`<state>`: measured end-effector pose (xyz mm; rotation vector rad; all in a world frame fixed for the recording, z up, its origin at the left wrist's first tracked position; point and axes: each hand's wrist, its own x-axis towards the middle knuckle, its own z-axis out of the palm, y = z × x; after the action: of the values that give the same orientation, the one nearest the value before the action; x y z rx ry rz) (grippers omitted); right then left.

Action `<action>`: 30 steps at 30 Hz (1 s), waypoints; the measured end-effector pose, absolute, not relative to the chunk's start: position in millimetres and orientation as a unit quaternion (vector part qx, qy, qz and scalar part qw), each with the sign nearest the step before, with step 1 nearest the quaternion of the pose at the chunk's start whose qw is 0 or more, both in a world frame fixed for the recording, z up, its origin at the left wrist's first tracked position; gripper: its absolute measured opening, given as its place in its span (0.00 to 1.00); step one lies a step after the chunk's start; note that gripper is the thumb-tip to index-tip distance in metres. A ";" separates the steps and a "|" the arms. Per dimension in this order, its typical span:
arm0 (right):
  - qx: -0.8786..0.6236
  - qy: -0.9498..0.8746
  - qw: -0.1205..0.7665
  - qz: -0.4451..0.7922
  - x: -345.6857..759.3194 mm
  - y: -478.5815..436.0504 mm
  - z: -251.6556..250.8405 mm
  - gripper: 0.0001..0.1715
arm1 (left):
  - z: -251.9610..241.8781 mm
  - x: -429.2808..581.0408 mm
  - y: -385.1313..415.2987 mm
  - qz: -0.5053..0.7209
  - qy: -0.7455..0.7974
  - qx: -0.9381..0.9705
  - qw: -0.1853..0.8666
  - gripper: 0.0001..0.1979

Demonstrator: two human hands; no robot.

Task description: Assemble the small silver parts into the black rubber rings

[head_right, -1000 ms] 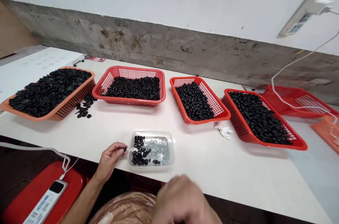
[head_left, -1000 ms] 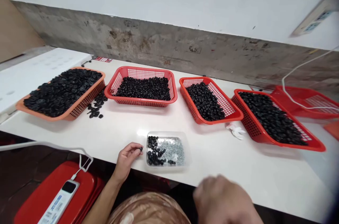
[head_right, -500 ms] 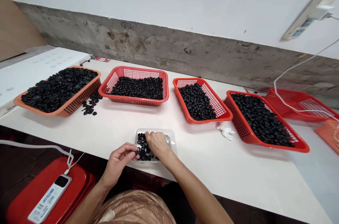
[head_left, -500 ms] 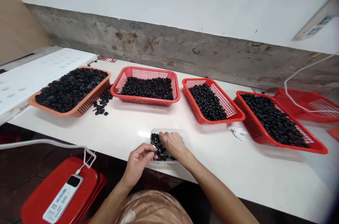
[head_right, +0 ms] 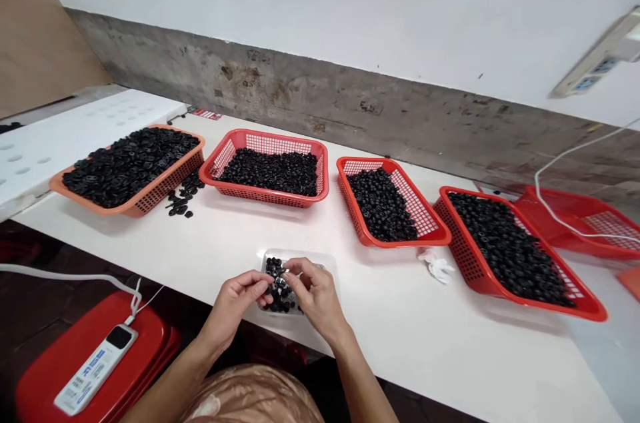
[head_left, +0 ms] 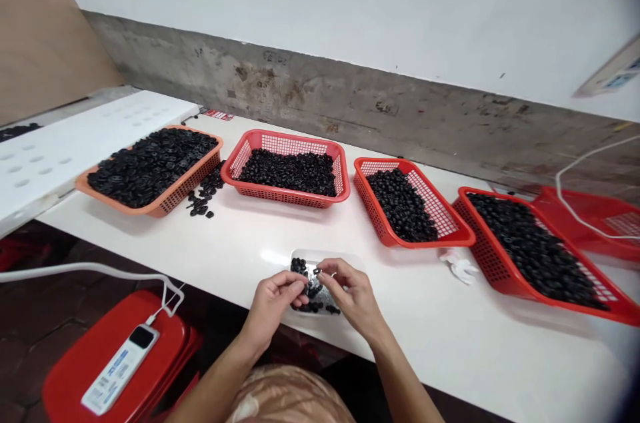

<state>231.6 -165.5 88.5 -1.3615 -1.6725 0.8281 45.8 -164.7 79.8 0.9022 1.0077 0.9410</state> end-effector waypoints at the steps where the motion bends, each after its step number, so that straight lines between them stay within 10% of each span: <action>1: -0.531 -0.657 0.423 0.327 230.3 -168.0 88.4 0.10 | 81.3 48.8 -163.1 0.421 0.444 0.395 0.685 0.15; 10: -0.480 -0.716 0.454 0.228 225.6 -176.4 96.8 0.07 | 85.4 61.2 -161.6 0.426 0.416 0.346 0.725 0.16; 20: -0.484 -0.828 0.281 -0.045 229.3 -184.0 107.3 0.16 | 86.5 62.7 -161.1 0.415 0.411 0.367 0.724 0.14; 30: -0.452 -0.820 0.319 0.147 237.4 -176.6 119.6 0.11 | 94.9 60.5 -164.6 0.395 0.422 0.403 0.710 0.16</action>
<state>237.4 -176.6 119.6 -1.1886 -2.1552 0.3860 60.5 -164.6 94.9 0.8932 0.9358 0.8753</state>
